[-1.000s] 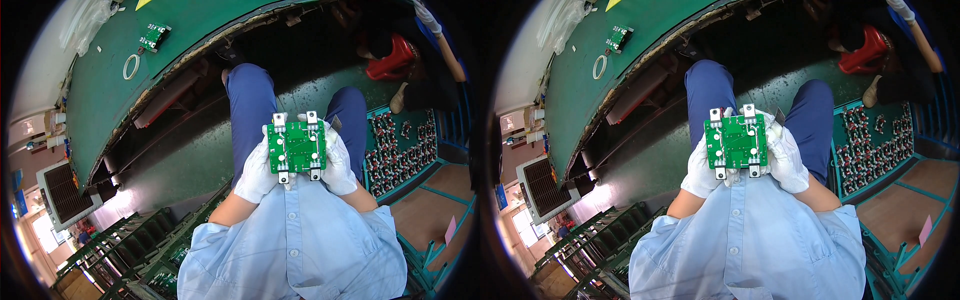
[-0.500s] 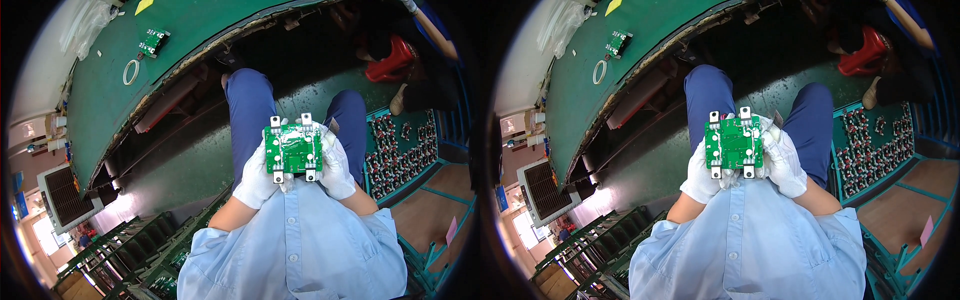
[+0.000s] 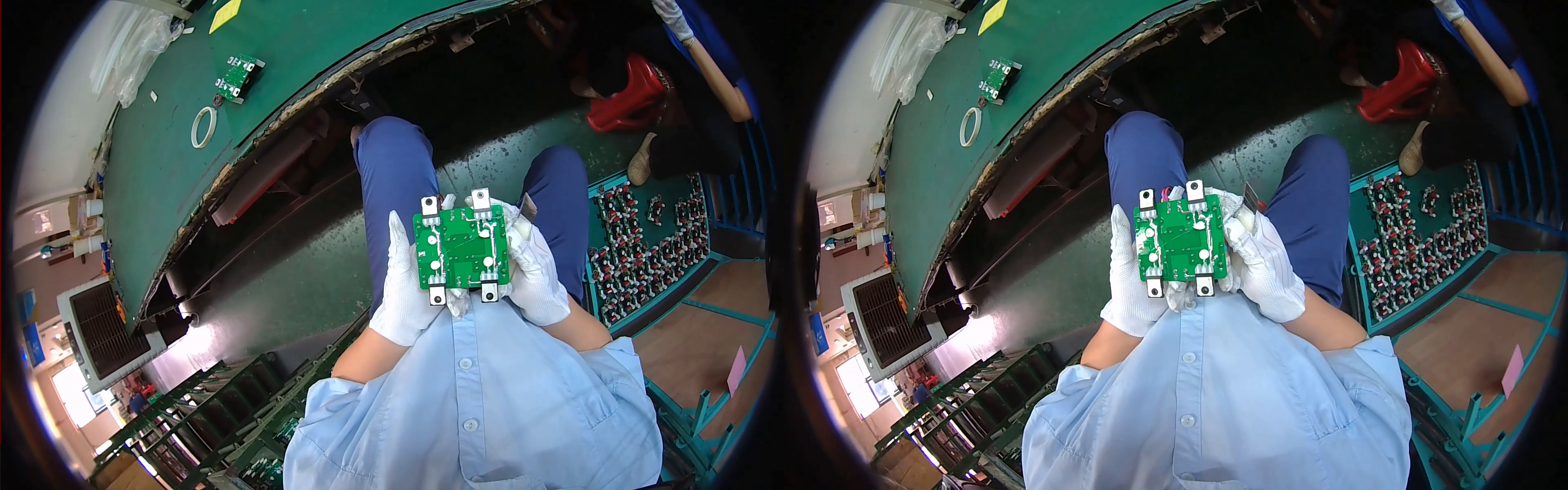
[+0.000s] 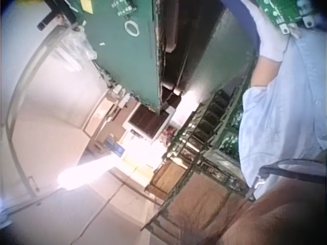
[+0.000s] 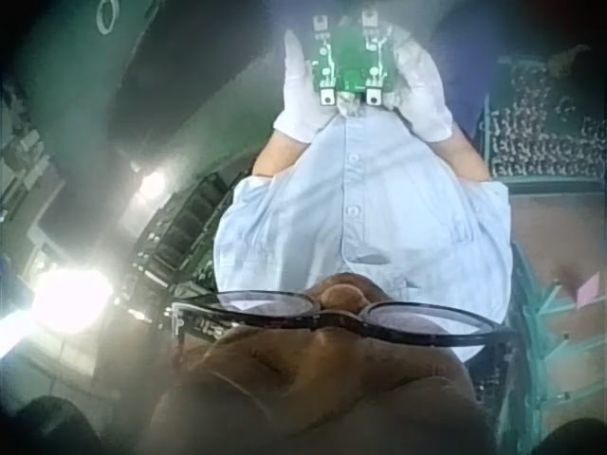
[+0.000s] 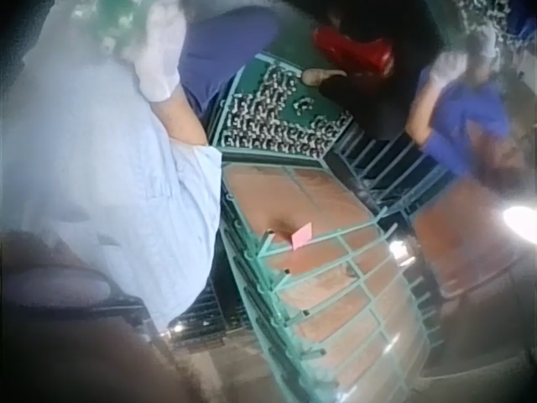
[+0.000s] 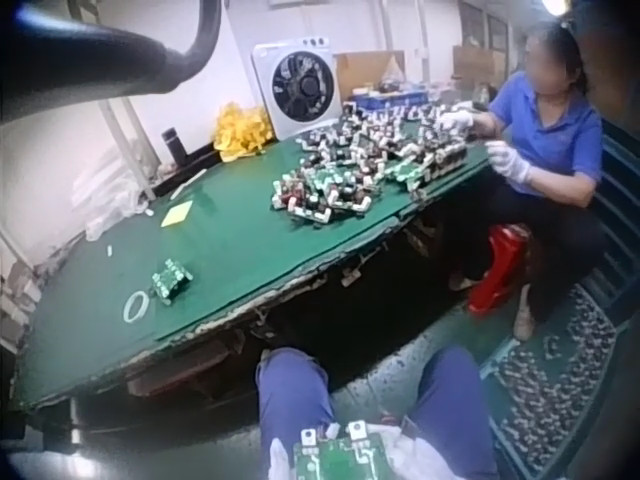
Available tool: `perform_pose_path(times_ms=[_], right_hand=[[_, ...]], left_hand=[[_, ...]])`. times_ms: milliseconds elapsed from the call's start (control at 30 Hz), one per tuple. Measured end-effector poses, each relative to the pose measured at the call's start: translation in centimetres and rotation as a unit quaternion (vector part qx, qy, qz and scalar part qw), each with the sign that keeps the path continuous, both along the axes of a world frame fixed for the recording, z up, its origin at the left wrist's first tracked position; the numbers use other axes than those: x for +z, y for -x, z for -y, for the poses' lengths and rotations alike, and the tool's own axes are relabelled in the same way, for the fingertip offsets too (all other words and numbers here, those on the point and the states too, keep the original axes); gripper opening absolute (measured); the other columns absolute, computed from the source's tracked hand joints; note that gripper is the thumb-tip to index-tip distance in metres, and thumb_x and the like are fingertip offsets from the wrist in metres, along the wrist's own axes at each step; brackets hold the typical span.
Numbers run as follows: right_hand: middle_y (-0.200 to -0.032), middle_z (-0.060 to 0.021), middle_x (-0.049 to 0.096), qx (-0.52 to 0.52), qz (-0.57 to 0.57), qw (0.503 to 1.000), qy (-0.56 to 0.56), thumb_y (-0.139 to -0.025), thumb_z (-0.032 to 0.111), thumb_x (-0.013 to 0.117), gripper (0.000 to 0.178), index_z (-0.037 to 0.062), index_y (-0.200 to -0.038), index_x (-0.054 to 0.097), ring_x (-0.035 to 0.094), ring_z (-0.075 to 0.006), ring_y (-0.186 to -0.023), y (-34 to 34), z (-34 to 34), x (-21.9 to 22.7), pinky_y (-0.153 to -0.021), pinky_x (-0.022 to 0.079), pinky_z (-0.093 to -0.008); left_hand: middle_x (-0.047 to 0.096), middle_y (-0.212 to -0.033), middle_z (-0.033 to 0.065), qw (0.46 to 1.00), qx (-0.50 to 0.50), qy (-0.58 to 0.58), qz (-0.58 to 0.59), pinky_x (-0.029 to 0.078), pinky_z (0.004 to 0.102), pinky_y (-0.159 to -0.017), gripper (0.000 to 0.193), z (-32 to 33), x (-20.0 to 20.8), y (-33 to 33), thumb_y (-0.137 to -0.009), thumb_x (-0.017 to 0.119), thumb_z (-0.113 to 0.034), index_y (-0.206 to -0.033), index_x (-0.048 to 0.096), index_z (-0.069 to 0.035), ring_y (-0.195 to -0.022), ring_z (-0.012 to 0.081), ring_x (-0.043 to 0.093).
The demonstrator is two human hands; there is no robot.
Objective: The person assembles electronic components onto printed circuit boards at a factory workbench, using pliers to manipulate the components.
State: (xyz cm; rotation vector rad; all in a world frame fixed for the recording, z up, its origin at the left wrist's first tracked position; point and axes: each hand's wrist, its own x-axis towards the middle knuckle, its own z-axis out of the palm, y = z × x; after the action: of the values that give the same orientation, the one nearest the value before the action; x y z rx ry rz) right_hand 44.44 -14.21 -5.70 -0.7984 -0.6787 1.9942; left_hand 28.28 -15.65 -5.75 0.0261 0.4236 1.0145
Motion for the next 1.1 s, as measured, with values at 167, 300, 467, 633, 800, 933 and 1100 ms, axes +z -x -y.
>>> perform_pose_path(times_ms=[167,300,467,633,800,933,1100], right_hand=[[-0.119,-0.0100,0.046,-0.010,-0.005,0.999,-0.033,-0.091,0.027,0.041,0.047,-0.0025,-0.127,0.033,0.046,-0.0146,-0.107,0.1,-0.2,0.4,-0.092,0.037,-0.0278],[-0.118,-0.0089,0.047,0.020,0.019,0.999,-0.043,-0.089,0.031,0.045,0.052,-0.0025,-0.127,0.035,0.047,-0.0142,-0.105,-0.5,-0.5,0.0,-0.091,0.036,-0.0269],[-0.116,-0.0079,0.048,0.024,0.055,0.993,-0.105,-0.088,0.033,0.046,0.054,-0.0023,-0.127,0.034,0.047,-0.0123,-0.104,-0.6,-0.4,-0.6,-0.090,0.037,-0.0262],[-0.106,-0.0071,0.050,0.009,0.049,0.996,-0.072,-0.087,0.035,0.048,0.057,-0.0021,-0.128,0.032,0.048,-0.0109,-0.097,-0.5,-0.5,-0.6,-0.083,0.041,-0.0242],[-0.084,-0.0043,0.046,0.023,0.239,0.930,-0.279,-0.087,0.034,0.047,0.057,0.0015,-0.129,0.029,0.044,-0.0100,-0.064,-3.5,-4.3,0.7,-0.060,0.040,-0.0225],[-0.083,-0.0161,0.057,0.249,0.372,0.744,-0.496,-0.083,0.017,0.046,0.034,-0.0017,-0.111,0.045,0.059,-0.0251,-0.063,-1.9,-6.6,4.9,-0.058,0.046,-0.0320],[-0.086,-0.0154,0.059,0.284,0.398,0.670,-0.559,-0.079,0.019,0.052,0.040,-0.0008,-0.113,0.045,0.059,-0.0301,-0.072,-0.9,-7.4,4.9,-0.064,0.047,-0.0342]], left_hand=[[0.038,-0.130,0.0100,0.990,-0.005,0.008,-0.142,0.041,0.0348,-0.092,0.084,0.3,1.4,-0.7,-0.077,0.021,-0.072,-0.139,0.013,-0.015,-0.115,0.0221,0.044],[0.036,-0.132,0.0106,0.977,-0.004,-0.018,-0.213,0.035,0.0354,-0.099,0.088,0.5,0.9,-0.9,-0.075,0.019,-0.073,-0.139,0.007,-0.014,-0.119,0.0221,0.041],[0.035,-0.133,0.0104,0.950,-0.029,-0.093,-0.296,0.030,0.0321,-0.101,0.087,0.5,1.1,-0.9,-0.078,0.023,-0.069,-0.138,0.012,-0.008,-0.121,0.0201,0.038],[0.041,-0.128,0.0124,0.901,-0.046,-0.175,-0.394,0.030,0.0301,-0.099,0.058,0.6,1.3,-0.1,-0.085,0.053,-0.031,-0.129,0.033,0.002,-0.118,0.0175,0.039],[0.053,-0.112,0.0085,0.924,-0.092,-0.160,-0.335,0.038,0.0263,-0.089,0.053,-0.1,2.6,0.2,-0.076,0.061,-0.013,-0.123,0.041,0.001,-0.101,0.0142,0.051],[0.054,-0.104,0.0069,0.903,-0.125,-0.154,-0.381,0.040,0.0267,-0.085,0.047,0.4,2.9,1.2,-0.075,0.062,-0.015,-0.117,0.045,-0.001,-0.094,0.0133,0.052],[0.054,-0.099,0.0060,0.912,-0.098,-0.168,-0.362,0.039,0.0262,-0.081,0.041,0.2,1.4,1.5,-0.075,0.062,-0.018,-0.110,0.048,-0.002,-0.090,0.0124,0.050]])
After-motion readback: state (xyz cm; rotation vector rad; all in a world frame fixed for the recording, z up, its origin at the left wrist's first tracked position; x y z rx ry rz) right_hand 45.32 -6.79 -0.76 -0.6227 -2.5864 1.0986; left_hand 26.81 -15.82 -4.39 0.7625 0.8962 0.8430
